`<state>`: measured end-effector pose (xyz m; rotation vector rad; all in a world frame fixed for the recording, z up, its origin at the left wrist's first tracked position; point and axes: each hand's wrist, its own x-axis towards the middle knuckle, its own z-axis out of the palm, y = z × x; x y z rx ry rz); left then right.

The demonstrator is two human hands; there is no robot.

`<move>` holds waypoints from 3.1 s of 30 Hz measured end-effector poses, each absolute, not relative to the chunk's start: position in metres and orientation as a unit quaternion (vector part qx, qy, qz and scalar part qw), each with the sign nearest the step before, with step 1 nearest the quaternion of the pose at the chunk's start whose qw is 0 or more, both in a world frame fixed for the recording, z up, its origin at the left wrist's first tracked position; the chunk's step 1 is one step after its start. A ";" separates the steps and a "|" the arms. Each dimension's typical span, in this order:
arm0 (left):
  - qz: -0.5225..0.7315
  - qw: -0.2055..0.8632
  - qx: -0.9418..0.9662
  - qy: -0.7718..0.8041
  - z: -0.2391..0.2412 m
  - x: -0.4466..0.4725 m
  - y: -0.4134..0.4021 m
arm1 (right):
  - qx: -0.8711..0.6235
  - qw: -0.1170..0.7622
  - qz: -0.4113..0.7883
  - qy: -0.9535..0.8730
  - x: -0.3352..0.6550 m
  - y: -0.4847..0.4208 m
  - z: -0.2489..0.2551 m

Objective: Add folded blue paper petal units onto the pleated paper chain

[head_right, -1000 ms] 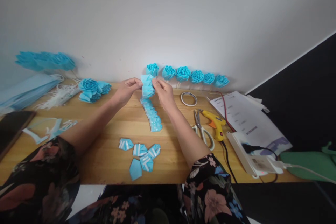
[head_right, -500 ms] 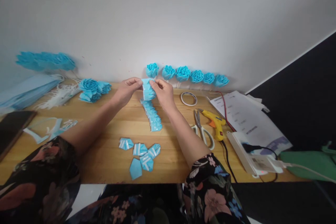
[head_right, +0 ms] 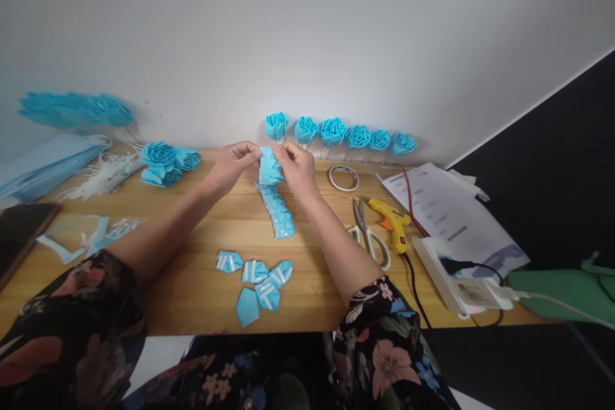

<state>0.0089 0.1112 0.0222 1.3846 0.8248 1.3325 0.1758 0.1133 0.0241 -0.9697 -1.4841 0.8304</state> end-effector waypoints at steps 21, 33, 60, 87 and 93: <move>0.546 0.521 0.568 0.328 0.017 0.006 0.114 | -0.419 0.559 0.363 -0.617 0.179 0.114 0.032; 0.576 0.526 0.536 0.322 0.011 0.005 0.120 | -0.386 0.560 0.402 -0.613 0.181 0.115 0.033; 0.568 0.497 0.557 0.349 0.020 0.007 0.113 | -0.398 0.553 0.421 -0.599 0.180 0.119 0.025; 0.555 0.520 0.560 0.329 0.013 0.005 0.117 | -0.414 0.525 0.411 -0.620 0.179 0.117 0.028; 0.558 0.511 0.556 0.344 0.016 0.005 0.117 | -0.416 0.506 0.393 -0.645 0.179 0.116 0.028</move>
